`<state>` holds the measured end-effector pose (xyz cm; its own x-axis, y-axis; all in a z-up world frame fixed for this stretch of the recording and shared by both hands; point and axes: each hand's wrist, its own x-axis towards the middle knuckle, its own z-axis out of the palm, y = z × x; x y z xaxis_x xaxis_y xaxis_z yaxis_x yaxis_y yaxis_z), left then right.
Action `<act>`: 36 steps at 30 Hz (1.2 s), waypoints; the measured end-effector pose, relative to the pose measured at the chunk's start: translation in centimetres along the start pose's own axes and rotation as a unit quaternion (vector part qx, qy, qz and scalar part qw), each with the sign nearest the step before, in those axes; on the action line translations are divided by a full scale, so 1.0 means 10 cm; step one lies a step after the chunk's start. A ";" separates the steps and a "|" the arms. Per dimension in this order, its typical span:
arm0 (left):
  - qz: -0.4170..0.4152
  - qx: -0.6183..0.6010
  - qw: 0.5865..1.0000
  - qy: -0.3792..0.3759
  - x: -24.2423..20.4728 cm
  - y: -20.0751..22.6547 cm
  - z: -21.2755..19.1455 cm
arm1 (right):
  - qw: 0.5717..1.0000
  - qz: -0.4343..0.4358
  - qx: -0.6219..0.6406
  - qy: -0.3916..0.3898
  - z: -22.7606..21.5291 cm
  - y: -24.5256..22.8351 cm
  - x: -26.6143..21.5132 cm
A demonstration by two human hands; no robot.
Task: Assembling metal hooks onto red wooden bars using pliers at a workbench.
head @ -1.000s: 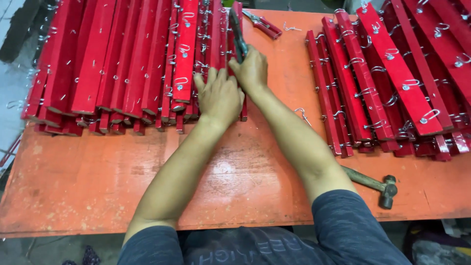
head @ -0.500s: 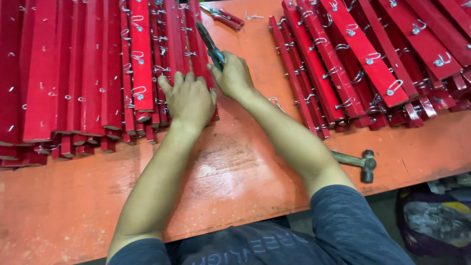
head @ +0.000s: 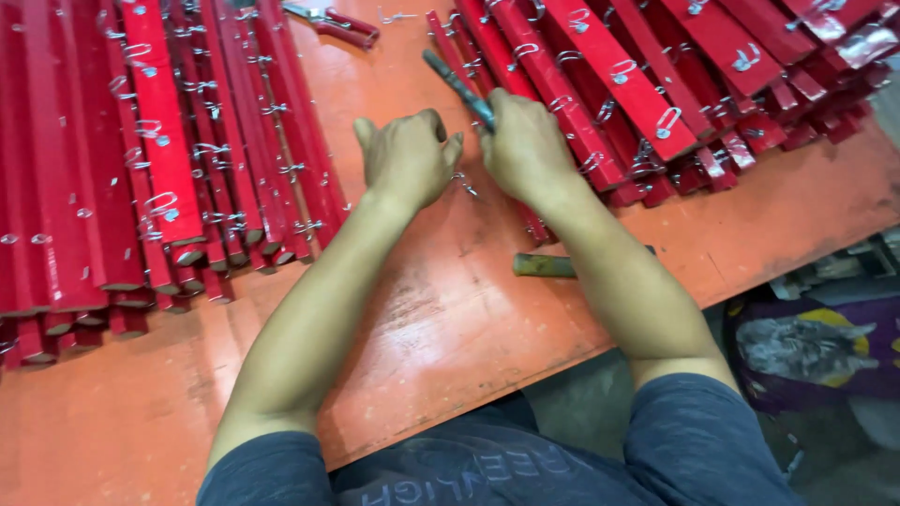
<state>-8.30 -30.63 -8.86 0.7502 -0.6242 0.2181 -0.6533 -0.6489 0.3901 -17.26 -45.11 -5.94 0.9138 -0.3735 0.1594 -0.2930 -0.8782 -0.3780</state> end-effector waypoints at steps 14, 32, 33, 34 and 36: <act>-0.123 -0.123 0.979 -0.108 0.81 0.32 0.87 | 0.992 0.068 -0.106 -0.006 -0.70 0.43 -0.45; -0.112 -0.183 0.971 -0.105 0.81 0.21 0.99 | 0.986 0.026 -0.165 0.020 -0.23 0.48 -0.27; -0.102 -0.193 0.970 -0.105 0.79 0.22 0.95 | 0.984 0.021 -0.178 0.024 -0.27 0.46 -0.28; -0.091 -0.202 0.970 -0.104 0.77 0.22 0.91 | 0.981 0.016 -0.191 0.027 -0.31 0.44 -0.28; -0.090 -0.209 0.969 -0.095 0.77 0.21 0.95 | 0.978 0.018 -0.205 0.028 -0.29 0.44 -0.29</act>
<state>-4.89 -40.94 -14.91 0.7901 -0.6115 -0.0412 -0.3848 -0.5473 0.7432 -21.98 -48.76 -5.36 0.8876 -0.4118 0.2066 -0.4231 -0.9060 0.0117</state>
